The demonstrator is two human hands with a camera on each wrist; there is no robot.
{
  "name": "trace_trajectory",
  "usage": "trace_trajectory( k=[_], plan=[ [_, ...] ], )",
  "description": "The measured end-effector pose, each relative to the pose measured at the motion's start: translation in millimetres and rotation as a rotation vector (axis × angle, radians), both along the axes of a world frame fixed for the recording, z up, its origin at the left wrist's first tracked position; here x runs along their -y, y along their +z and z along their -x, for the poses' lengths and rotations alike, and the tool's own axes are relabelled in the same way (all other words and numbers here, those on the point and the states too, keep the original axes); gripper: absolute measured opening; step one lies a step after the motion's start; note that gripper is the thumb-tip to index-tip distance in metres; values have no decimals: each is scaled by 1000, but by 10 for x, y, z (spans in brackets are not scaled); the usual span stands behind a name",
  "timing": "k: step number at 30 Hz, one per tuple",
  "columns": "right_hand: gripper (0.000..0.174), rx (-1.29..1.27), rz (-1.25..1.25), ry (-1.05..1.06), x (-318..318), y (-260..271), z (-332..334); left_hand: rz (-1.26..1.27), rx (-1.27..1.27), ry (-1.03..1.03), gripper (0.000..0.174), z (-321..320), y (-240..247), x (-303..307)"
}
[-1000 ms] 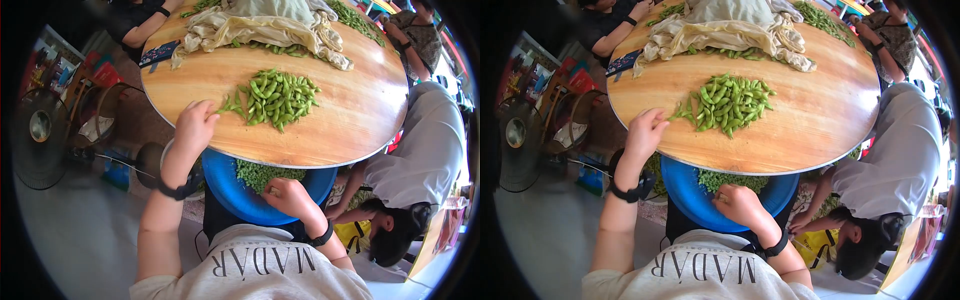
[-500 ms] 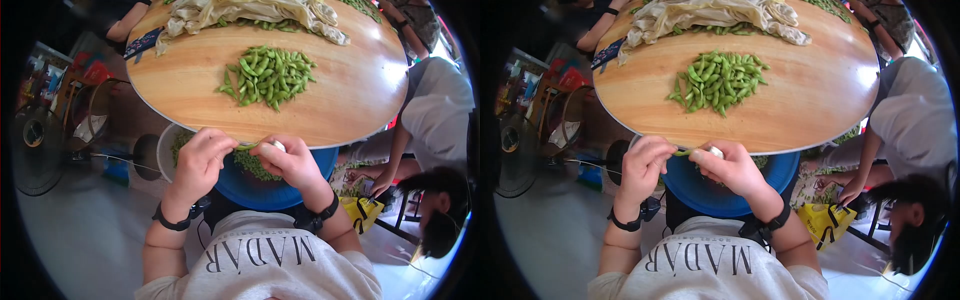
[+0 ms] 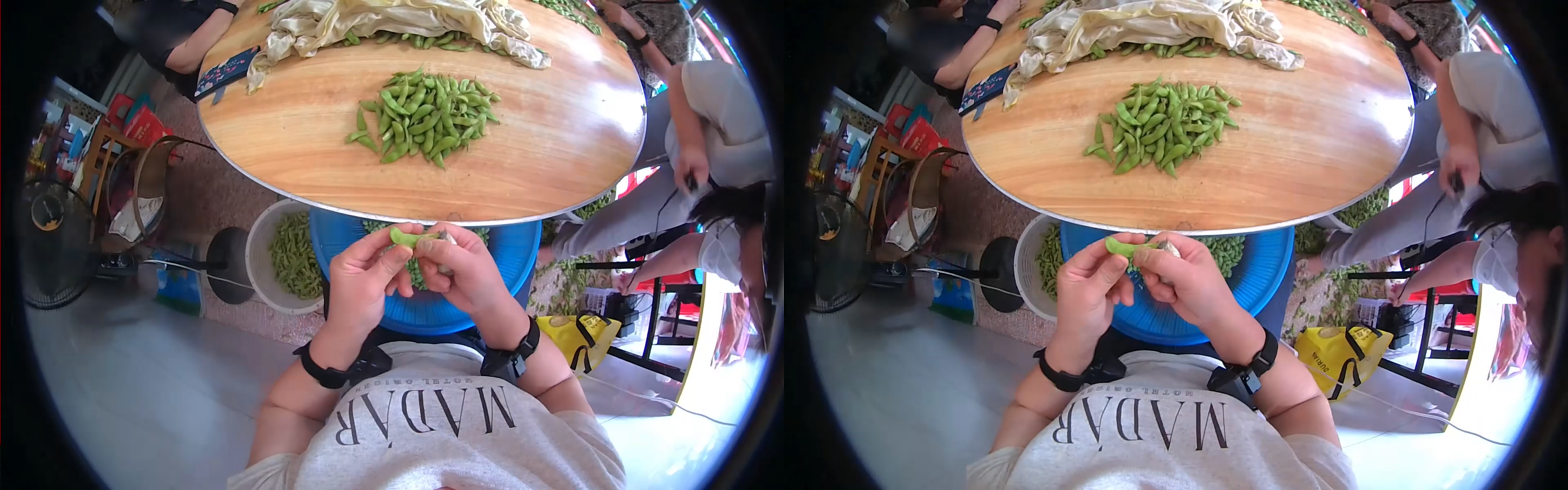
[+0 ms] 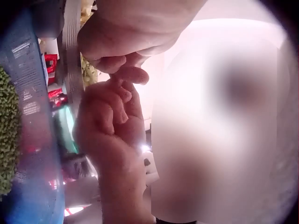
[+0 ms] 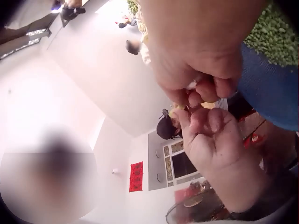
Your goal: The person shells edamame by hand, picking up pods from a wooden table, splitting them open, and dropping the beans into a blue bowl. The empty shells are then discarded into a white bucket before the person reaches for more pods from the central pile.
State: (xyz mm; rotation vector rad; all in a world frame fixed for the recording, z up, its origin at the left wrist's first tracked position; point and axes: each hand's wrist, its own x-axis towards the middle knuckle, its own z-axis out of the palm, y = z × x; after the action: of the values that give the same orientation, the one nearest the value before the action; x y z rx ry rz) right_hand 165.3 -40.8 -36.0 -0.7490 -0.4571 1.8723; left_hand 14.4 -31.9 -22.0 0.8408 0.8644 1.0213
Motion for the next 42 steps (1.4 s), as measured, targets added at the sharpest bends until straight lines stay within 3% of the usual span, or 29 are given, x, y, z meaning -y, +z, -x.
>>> trace_trajectory(
  k=[2, 5, 10, 17, 23, 29, 37, 42],
  plan=[
    [13, -2, 27, 23, 37, 19, 51, -30, 59, 75, 19, -51, -27, 17],
    [22, 538, -107, 112, 86, 41, -81, -85, 26, 88, 17, 10, -6, -28],
    [37, 602, -262, 151, 77, 195, -225, -396, -353, 10, 15, 48, 4, 46],
    [40, 476, -273, 232, 97, 170, -156, -703, -529, -34, 19, 53, 25, 54],
    [35, 518, -265, 234, 85, 196, -160, -764, -641, 20, 18, 16, 85, 58],
    [29, 630, -274, 183, 80, 198, -142, -729, -641, 79, 13, -51, -31, 100],
    [28, 757, -356, 118, 102, 111, -135, -405, -577, 52, 6, -172, -120, 173],
    [24, 973, -504, 75, 132, 14, -103, -200, -436, -20, 14, -199, -196, 150]
  ],
)
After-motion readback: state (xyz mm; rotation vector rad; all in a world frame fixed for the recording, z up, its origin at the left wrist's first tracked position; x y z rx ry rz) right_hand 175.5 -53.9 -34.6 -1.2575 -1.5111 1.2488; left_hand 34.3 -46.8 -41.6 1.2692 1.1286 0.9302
